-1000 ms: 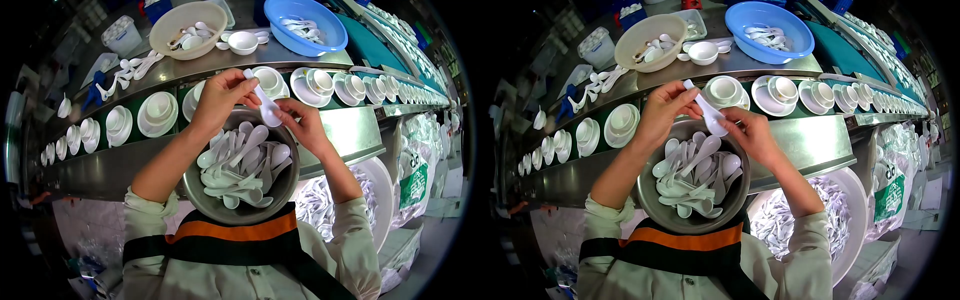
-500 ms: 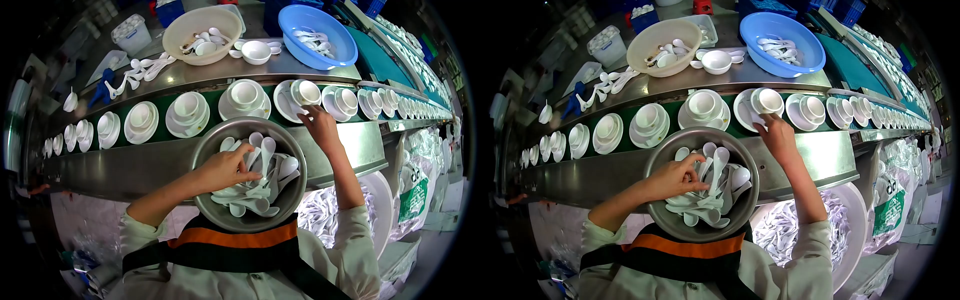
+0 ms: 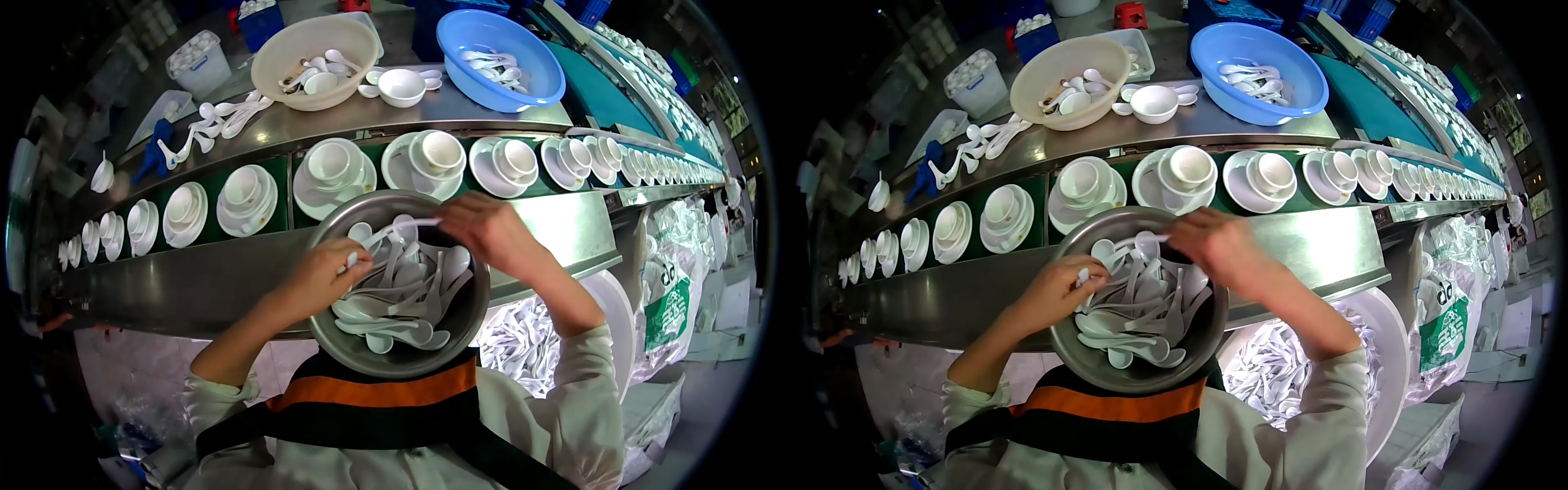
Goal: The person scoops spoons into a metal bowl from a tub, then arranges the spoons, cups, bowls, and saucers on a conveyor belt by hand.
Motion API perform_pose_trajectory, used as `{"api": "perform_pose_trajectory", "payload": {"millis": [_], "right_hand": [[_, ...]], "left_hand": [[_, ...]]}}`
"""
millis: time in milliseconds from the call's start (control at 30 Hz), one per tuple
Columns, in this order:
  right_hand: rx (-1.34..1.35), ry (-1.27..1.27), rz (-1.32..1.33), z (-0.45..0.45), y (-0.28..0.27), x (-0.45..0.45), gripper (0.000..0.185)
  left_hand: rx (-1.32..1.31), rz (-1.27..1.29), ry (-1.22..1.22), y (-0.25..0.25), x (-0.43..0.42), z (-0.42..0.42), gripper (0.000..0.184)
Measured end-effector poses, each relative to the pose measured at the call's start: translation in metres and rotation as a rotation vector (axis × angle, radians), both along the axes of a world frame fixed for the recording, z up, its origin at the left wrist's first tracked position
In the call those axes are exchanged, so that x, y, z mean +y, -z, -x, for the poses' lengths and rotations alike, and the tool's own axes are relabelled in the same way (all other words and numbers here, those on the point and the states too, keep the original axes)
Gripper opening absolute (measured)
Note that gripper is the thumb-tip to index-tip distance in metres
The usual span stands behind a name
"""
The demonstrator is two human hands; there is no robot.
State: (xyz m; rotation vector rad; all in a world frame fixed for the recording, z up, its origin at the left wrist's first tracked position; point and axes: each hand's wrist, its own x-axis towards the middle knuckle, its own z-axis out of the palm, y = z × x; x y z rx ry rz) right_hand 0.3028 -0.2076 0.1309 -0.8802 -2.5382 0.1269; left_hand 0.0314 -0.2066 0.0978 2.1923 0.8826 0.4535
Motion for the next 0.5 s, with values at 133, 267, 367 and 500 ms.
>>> {"api": "perform_pose_trajectory", "payload": {"millis": [133, 267, 367, 500], "right_hand": [[0.153, 0.732, -0.046, -0.049, 0.057, 0.021, 0.013], [-0.07, 0.847, -0.066, -0.07, 0.121, 0.038, 0.021], [-0.137, 0.869, -0.05, -0.051, 0.118, 0.045, 0.028], [0.333, 0.765, 0.234, -0.04, 0.078, 0.035, 0.039]], "left_hand": [[-0.052, 0.085, -0.166, -0.032, 0.009, -0.001, 0.021], [-0.385, 0.5, -0.096, -0.042, 0.03, -0.027, 0.032], [-0.52, 0.75, -0.077, -0.038, 0.052, -0.055, 0.036], [-0.715, 0.833, -0.104, -0.024, 0.073, -0.084, 0.04]]}}
